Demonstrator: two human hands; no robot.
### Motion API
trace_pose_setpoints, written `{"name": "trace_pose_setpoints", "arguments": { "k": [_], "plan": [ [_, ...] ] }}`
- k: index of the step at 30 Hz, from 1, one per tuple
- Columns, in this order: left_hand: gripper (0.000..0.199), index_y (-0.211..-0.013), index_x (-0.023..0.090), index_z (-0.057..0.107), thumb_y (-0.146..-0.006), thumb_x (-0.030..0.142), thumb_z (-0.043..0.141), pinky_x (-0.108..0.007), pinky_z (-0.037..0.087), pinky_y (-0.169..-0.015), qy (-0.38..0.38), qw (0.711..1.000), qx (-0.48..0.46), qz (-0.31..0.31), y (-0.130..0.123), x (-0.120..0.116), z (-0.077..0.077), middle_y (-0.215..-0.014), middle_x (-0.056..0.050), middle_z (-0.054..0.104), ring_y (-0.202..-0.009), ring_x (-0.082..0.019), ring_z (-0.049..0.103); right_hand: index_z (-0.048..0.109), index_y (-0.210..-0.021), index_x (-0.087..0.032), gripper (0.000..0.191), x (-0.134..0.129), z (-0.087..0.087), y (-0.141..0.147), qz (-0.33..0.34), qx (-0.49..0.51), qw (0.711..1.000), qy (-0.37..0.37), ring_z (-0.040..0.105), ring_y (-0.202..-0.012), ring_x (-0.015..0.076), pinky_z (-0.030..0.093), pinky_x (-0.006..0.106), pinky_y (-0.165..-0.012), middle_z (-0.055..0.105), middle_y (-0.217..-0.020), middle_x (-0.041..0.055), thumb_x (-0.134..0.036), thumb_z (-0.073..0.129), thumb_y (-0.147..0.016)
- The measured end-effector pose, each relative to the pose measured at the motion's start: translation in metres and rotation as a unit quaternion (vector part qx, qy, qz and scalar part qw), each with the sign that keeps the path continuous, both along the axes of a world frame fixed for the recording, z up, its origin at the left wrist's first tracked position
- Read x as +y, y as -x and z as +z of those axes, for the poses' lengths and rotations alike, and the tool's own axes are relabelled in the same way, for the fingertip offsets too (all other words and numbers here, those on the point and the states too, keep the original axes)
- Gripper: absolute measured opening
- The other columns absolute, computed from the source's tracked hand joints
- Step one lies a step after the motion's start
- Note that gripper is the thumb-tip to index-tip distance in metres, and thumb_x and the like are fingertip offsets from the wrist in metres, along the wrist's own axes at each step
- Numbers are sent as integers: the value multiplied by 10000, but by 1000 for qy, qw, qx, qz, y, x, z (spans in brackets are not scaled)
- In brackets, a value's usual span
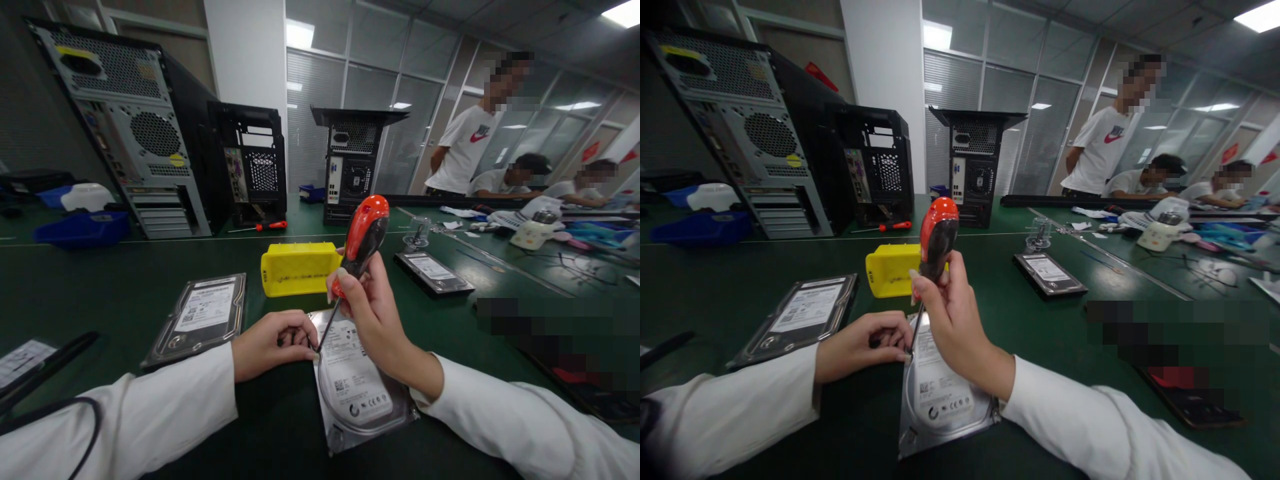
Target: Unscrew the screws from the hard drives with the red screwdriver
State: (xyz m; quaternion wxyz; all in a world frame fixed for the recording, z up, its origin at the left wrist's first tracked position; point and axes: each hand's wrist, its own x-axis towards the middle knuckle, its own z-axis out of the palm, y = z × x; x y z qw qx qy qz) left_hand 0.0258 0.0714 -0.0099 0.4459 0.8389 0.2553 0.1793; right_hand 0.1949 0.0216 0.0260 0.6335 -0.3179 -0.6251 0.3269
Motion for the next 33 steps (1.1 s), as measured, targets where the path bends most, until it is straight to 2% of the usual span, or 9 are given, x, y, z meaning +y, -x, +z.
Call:
{"name": "trace_pose_setpoints", "arguments": {
  "k": [11,17,23,33],
  "plan": [
    [160,-848,133,618,-834,291,593,-192,310,-539,-23,1000,-4,-14,4,-1,0,-716,32,440,-618,-93,392,423,-1019,-248,168,3,-1,-1,12,10,1000,-4,485,-585,48,385,163,-532,506,-685,-54,-327,492,-888],
    [185,-893,136,596,-780,268,660,-188,355,-561,0,1000,16,-6,6,-5,5,-751,22,523,-639,-99,437,425,-1017,-250,166,6,-3,-2,16,18,1000,-3,488,-587,38,390,152,-543,513,-688,-55,-332,493,-890],
    [131,-833,134,608,-770,231,668,-188,350,-570,-9,1000,19,-1,6,-5,6,-741,28,494,-644,-95,429,423,-1038,-241,195,4,0,-2,3,25,1000,-9,482,-579,44,350,152,-483,516,-701,-38,-351,488,-890],
    [123,-812,132,588,-763,216,664,-188,349,-568,11,1000,17,-6,5,-4,5,-749,28,486,-650,-94,425,410,-1065,-249,198,3,-4,-1,45,16,999,-7,498,-603,40,358,150,-505,527,-712,-40,-321,485,-896]
  ]
}}
